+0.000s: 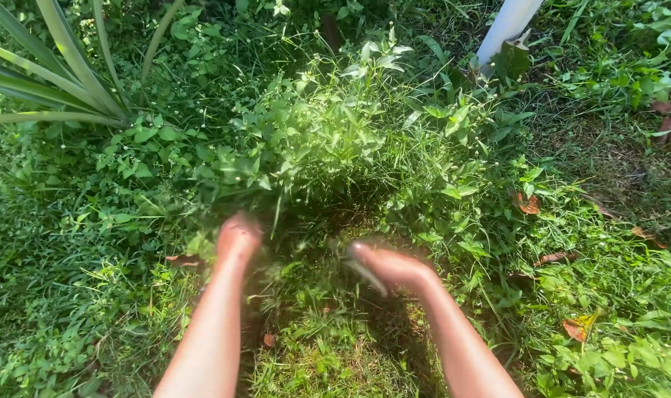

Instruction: Cutting grass and weeding using hand shears in a garden.

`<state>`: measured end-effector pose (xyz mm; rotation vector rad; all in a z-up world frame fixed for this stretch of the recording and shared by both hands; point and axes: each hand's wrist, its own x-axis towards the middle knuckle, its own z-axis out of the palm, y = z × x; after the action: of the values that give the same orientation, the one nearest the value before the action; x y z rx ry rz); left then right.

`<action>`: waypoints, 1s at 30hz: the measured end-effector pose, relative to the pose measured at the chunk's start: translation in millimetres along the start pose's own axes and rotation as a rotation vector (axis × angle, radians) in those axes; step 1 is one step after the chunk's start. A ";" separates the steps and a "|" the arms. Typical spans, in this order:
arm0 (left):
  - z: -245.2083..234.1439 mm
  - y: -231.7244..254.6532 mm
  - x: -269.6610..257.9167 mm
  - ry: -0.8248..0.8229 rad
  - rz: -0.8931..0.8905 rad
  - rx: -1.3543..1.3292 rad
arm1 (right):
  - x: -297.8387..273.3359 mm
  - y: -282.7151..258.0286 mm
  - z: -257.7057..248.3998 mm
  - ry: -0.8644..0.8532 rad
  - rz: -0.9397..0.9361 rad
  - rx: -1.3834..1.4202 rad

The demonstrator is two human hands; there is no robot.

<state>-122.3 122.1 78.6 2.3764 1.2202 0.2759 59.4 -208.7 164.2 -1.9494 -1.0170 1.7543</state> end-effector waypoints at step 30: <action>-80.4 217.8 -51.8 -0.454 -0.102 -0.564 | -82.0 7.3 -30.6 0.050 -0.310 0.342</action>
<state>-26.4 -5.9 254.7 1.7568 0.8951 0.0312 91.7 -263.7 224.5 -1.5284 -0.8791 1.5770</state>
